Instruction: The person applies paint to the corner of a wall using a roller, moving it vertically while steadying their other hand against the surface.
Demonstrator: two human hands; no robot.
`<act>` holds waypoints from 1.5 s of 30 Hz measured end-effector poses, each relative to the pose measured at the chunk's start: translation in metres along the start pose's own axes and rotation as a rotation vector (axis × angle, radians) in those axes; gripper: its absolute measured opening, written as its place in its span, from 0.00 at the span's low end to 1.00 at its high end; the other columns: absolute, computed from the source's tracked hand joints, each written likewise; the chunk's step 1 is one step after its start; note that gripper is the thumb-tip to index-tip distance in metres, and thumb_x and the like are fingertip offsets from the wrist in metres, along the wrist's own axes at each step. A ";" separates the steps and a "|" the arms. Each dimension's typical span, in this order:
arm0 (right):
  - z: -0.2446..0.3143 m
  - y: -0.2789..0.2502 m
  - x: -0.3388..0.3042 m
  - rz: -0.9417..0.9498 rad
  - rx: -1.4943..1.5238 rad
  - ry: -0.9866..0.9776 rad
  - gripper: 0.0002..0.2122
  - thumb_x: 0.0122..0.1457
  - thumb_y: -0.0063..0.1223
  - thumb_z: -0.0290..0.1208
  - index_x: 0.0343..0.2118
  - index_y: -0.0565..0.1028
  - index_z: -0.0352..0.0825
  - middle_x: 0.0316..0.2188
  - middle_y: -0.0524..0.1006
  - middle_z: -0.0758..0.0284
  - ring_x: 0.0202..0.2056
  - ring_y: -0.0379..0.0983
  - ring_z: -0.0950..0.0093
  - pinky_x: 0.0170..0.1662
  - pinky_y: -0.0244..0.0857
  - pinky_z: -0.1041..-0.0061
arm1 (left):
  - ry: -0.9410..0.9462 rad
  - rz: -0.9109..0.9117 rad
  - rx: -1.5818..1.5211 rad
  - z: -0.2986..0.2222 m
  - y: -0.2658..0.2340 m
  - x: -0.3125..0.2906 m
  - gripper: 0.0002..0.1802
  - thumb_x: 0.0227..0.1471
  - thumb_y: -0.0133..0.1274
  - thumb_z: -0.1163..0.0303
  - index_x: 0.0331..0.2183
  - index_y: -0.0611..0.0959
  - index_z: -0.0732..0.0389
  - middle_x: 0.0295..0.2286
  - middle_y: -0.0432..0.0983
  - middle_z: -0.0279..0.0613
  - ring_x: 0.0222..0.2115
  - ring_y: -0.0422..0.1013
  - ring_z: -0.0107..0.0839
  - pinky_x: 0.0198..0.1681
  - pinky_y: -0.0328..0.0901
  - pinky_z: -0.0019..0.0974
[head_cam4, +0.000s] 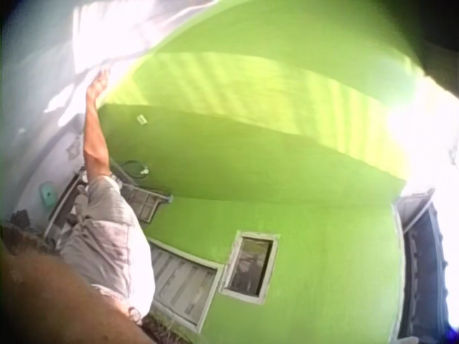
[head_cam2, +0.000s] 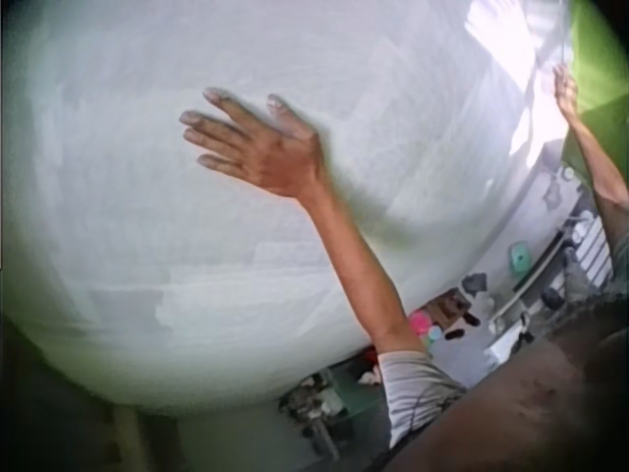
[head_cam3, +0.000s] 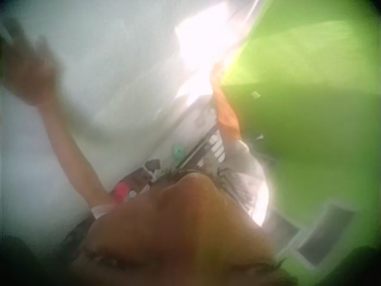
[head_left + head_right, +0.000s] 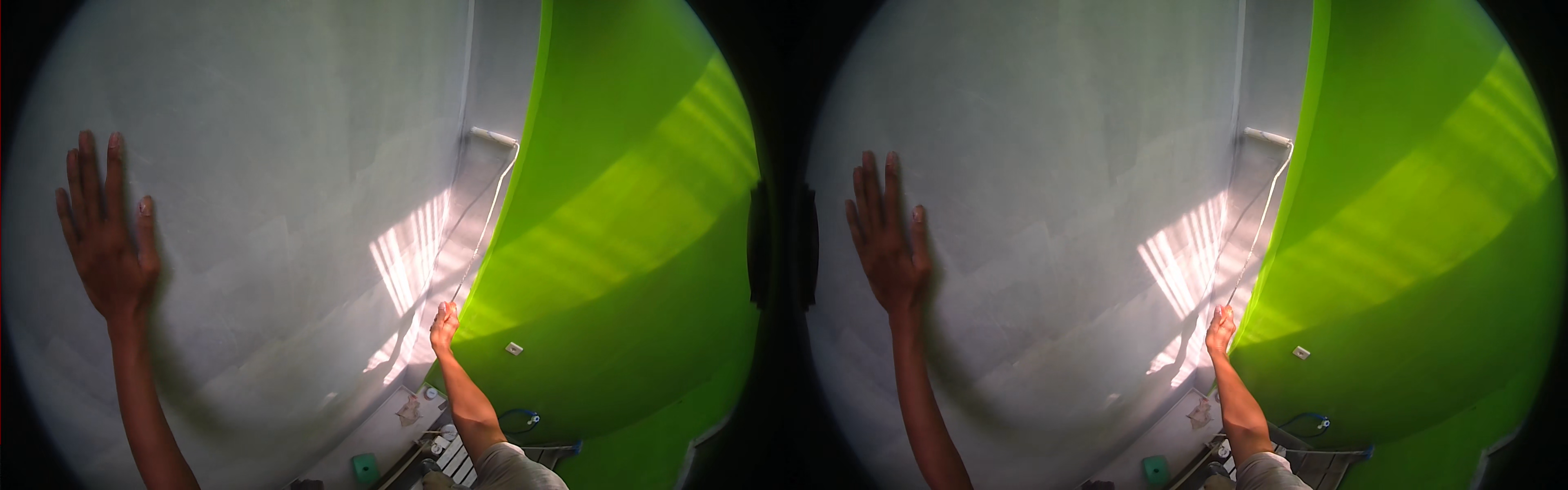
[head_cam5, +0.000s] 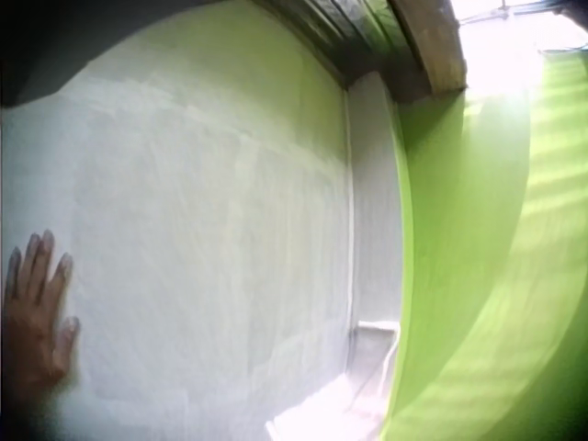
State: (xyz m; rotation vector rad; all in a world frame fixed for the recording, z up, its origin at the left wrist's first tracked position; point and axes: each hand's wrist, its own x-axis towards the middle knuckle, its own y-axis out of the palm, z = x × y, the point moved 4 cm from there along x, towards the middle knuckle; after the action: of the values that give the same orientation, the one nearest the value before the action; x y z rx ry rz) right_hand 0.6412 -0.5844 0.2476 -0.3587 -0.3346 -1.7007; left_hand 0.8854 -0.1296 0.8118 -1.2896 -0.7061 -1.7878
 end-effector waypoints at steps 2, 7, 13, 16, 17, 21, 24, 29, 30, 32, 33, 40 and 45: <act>-0.015 -0.008 -0.009 -0.003 -0.040 0.030 0.14 0.72 0.50 0.41 0.33 0.69 0.37 0.17 0.64 0.76 0.16 0.60 0.83 0.20 0.58 0.76 | 0.011 -0.013 -0.013 -0.001 -0.003 0.004 0.32 0.67 0.40 0.54 0.70 0.60 0.36 0.72 0.49 0.27 0.73 0.44 0.33 0.75 0.39 0.54; 0.042 -0.032 -0.041 -0.102 -0.203 -0.246 0.14 0.69 0.55 0.39 0.34 0.72 0.32 0.19 0.69 0.71 0.21 0.67 0.78 0.28 0.66 0.72 | 0.002 -0.016 -0.016 0.005 -0.001 -0.011 0.33 0.67 0.41 0.55 0.71 0.60 0.37 0.72 0.49 0.28 0.73 0.43 0.33 0.75 0.38 0.54; 0.069 -0.098 -0.120 0.076 -0.051 0.055 0.09 0.60 0.65 0.30 0.33 0.75 0.31 0.23 0.75 0.66 0.26 0.71 0.75 0.34 0.68 0.72 | -0.074 0.069 -0.056 0.002 -0.016 0.002 0.35 0.64 0.45 0.59 0.71 0.61 0.39 0.72 0.48 0.30 0.73 0.43 0.36 0.75 0.37 0.55; 0.061 -0.168 -0.169 0.093 -0.146 -0.002 0.09 0.62 0.63 0.29 0.33 0.75 0.30 0.23 0.75 0.68 0.26 0.70 0.78 0.33 0.67 0.72 | -0.084 0.149 -0.122 -0.008 -0.010 0.005 0.37 0.62 0.46 0.59 0.71 0.60 0.42 0.73 0.47 0.36 0.73 0.43 0.39 0.75 0.37 0.55; 0.059 -0.191 -0.182 0.128 -0.169 0.130 0.08 0.63 0.61 0.29 0.32 0.75 0.30 0.23 0.75 0.67 0.26 0.70 0.78 0.33 0.67 0.73 | -0.087 0.129 -0.107 -0.008 -0.012 0.006 0.37 0.62 0.46 0.59 0.71 0.60 0.42 0.73 0.47 0.36 0.73 0.43 0.39 0.75 0.37 0.55; 0.062 -0.282 -0.215 0.256 -0.172 0.018 0.07 0.60 0.62 0.29 0.30 0.77 0.30 0.19 0.76 0.66 0.21 0.74 0.77 0.28 0.68 0.73 | -0.104 0.185 -0.080 -0.002 -0.022 0.008 0.38 0.63 0.46 0.60 0.72 0.59 0.43 0.73 0.45 0.38 0.73 0.43 0.39 0.75 0.37 0.54; 0.021 -0.343 -0.237 0.127 -0.637 -0.499 0.07 0.65 0.53 0.29 0.28 0.73 0.38 0.21 0.70 0.69 0.23 0.67 0.76 0.29 0.64 0.71 | -0.101 0.209 -0.097 -0.006 -0.023 0.007 0.38 0.63 0.46 0.60 0.72 0.58 0.43 0.73 0.45 0.38 0.73 0.43 0.39 0.75 0.37 0.53; -0.044 -0.383 -0.230 0.521 0.024 0.258 0.09 0.69 0.45 0.29 0.29 0.70 0.42 0.25 0.67 0.72 0.26 0.63 0.73 0.30 0.61 0.70 | -0.091 0.250 -0.115 -0.008 -0.033 0.012 0.38 0.64 0.45 0.60 0.72 0.55 0.45 0.73 0.42 0.39 0.74 0.40 0.39 0.76 0.35 0.52; -0.030 -0.381 -0.222 0.540 -0.130 0.124 0.08 0.68 0.45 0.29 0.30 0.71 0.42 0.24 0.67 0.71 0.26 0.64 0.72 0.30 0.62 0.69 | -0.093 0.248 -0.100 -0.008 -0.035 0.012 0.38 0.64 0.45 0.60 0.72 0.55 0.45 0.73 0.42 0.39 0.74 0.40 0.39 0.76 0.35 0.52; -0.002 -0.381 -0.213 0.566 -0.438 -0.145 0.07 0.68 0.46 0.30 0.31 0.72 0.41 0.23 0.69 0.69 0.25 0.66 0.69 0.29 0.64 0.66 | -0.092 0.307 -0.113 -0.006 -0.040 0.012 0.38 0.65 0.43 0.59 0.73 0.55 0.45 0.74 0.40 0.40 0.74 0.39 0.40 0.76 0.34 0.53; 0.020 -0.381 -0.210 0.579 -0.592 -0.281 0.06 0.67 0.47 0.31 0.32 0.72 0.40 0.22 0.70 0.68 0.25 0.67 0.68 0.28 0.65 0.65 | -0.092 0.319 -0.099 -0.007 -0.045 0.011 0.38 0.65 0.43 0.59 0.73 0.55 0.45 0.74 0.40 0.40 0.74 0.39 0.40 0.76 0.34 0.53; 0.070 -0.372 -0.190 0.676 -0.442 -0.264 0.08 0.66 0.51 0.39 0.35 0.76 0.41 0.24 0.73 0.61 0.31 0.72 0.58 0.39 0.71 0.61 | -0.237 0.355 -0.323 -0.038 -0.106 -0.047 0.35 0.64 0.47 0.65 0.70 0.61 0.53 0.72 0.45 0.47 0.73 0.41 0.47 0.74 0.38 0.55; 0.114 -0.372 -0.175 0.871 -0.039 -0.275 0.07 0.54 0.65 0.29 0.29 0.79 0.33 0.18 0.76 0.63 0.19 0.76 0.72 0.25 0.68 0.71 | -0.497 0.344 -0.608 -0.086 -0.207 -0.244 0.23 0.59 0.50 0.72 0.55 0.77 0.71 0.61 0.68 0.60 0.61 0.66 0.57 0.63 0.61 0.54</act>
State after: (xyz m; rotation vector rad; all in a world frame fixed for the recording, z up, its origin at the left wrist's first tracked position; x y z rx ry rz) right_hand 0.3056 -0.3224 0.2710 -0.6570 -0.2846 -0.8038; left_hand 0.7041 -0.0212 0.5562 -2.1594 -0.1555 -1.4470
